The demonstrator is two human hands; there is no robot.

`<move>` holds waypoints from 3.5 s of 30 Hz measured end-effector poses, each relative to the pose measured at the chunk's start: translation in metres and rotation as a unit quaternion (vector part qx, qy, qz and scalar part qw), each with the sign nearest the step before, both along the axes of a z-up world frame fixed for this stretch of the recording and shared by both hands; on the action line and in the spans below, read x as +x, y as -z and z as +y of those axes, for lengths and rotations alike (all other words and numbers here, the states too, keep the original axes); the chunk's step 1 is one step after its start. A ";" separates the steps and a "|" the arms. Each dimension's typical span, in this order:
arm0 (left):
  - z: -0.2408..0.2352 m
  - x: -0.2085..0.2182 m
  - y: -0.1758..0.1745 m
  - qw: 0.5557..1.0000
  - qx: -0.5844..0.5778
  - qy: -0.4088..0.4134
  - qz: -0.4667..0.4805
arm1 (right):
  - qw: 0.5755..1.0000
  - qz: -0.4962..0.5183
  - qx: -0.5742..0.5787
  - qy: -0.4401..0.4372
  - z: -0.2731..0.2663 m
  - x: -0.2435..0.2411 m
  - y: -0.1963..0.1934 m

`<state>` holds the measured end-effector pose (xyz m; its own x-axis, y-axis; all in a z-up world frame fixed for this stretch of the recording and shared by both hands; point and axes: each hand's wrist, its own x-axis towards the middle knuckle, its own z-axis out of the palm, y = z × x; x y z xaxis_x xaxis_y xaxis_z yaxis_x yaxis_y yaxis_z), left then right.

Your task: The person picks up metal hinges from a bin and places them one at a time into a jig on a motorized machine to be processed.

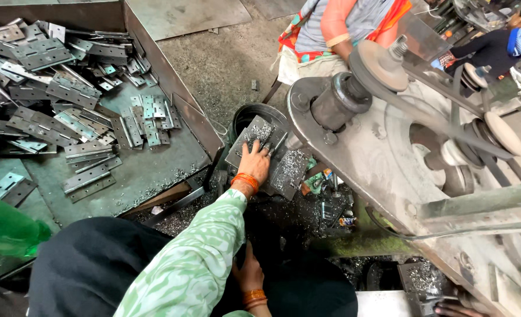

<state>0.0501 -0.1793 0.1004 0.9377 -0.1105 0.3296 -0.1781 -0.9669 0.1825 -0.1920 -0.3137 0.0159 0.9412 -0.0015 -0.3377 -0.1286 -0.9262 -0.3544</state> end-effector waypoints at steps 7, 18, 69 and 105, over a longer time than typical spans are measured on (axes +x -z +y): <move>0.007 -0.001 -0.011 0.999 0.026 0.003 0.040 | 0.999 0.050 0.003 -0.012 -0.003 0.008 -0.032; 0.031 -0.097 0.019 0.996 0.006 0.051 -0.068 | 0.998 0.020 -0.035 -0.045 0.008 0.032 -0.104; 0.023 -0.088 -0.006 0.999 0.028 0.016 0.028 | 0.986 -0.137 0.003 -0.099 -0.007 0.064 -0.119; 0.009 -0.057 -0.023 0.995 0.040 0.000 0.091 | 0.996 0.017 -0.078 -0.033 0.006 0.021 -0.073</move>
